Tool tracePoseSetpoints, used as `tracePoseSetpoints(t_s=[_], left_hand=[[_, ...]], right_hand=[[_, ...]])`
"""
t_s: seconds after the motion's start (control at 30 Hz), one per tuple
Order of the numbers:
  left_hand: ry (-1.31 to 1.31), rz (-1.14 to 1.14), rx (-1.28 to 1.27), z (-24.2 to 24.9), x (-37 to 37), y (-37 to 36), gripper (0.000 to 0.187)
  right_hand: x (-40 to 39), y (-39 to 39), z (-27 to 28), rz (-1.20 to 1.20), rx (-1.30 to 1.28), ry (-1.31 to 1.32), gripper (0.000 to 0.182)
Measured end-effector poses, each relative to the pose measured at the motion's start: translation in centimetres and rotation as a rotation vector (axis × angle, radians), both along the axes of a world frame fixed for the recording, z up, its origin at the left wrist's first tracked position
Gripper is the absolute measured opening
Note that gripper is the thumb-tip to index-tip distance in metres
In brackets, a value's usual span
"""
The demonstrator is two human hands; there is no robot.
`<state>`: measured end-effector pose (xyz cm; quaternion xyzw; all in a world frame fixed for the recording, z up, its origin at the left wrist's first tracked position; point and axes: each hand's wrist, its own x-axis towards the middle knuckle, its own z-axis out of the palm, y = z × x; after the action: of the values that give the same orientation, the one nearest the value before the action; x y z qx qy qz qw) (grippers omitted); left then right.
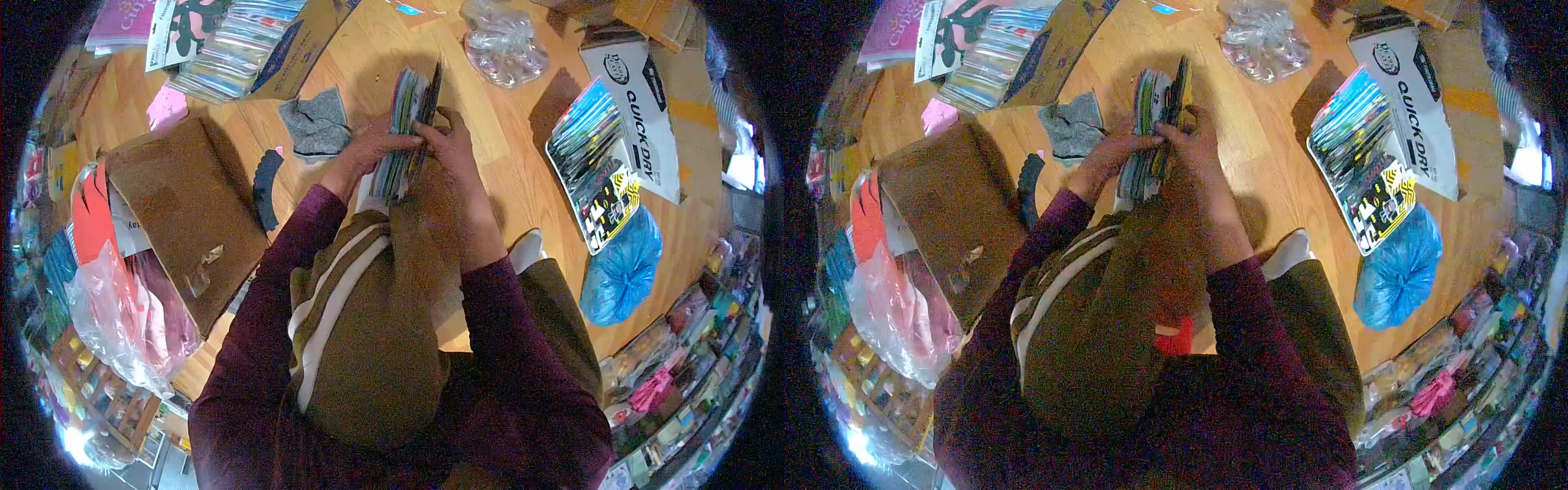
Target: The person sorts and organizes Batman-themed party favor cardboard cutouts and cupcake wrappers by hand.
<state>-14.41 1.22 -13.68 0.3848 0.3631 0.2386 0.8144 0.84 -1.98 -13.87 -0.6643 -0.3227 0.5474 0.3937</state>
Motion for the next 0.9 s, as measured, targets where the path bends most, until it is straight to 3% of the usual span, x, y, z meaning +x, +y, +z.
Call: tracePoseSetpoints(t_s=[0.13,0.2,0.27,0.3,0.37,0.43,0.6,0.73,0.8,0.83,0.9], left_hand=[[0.05,0.011,-0.098,0.8,-0.3,-0.1,0.048],[0.053,0.022,-0.152,1.0,-0.5,-0.1,0.046],[0.037,0.1,-0.257,0.4,-0.8,-0.3,0.023],[0.036,0.099,-0.258,-0.3,-0.9,-0.4,0.023],[0.021,0.068,-0.346,-1.0,-1.1,-0.5,0.038],[-0.002,0.074,-0.28,-0.9,-0.9,-0.7,0.038],[-0.071,0.112,-0.17,-0.2,-0.4,-0.7,0.036],[-0.024,0.112,-0.242,0.9,-1.4,-0.9,0.032],[-0.026,0.151,-0.258,0.8,-1.9,-1.1,0.03],[-0.027,0.215,-0.306,0.5,-2.2,-1.2,0.03],[-0.03,0.281,-0.352,0.7,-2.5,-1.1,0.03]], right_hand=[[0.4,-0.2,-1.6,-0.05,0.015,0.076,0.058],[0.6,-0.3,-0.7,-0.138,0.0,0.309,0.063],[0.8,-0.3,-0.2,-0.18,-0.002,0.421,0.062],[0.9,-0.4,0.0,-0.223,-0.005,0.533,0.062],[0.3,-0.5,0.6,-0.24,-0.029,0.484,0.056],[-0.4,-0.5,0.8,-0.255,-0.052,0.438,0.05],[-1.5,-0.1,-1.1,-0.132,0.031,0.0,0.056],[-0.8,0.1,-0.1,-0.085,-0.035,0.014,0.058],[-0.5,0.0,3.2,-0.285,-0.046,0.499,0.049],[0.0,-0.1,3.1,-0.285,-0.046,0.498,0.049],[1.0,-0.1,3.0,-0.173,-0.018,0.776,0.046]])
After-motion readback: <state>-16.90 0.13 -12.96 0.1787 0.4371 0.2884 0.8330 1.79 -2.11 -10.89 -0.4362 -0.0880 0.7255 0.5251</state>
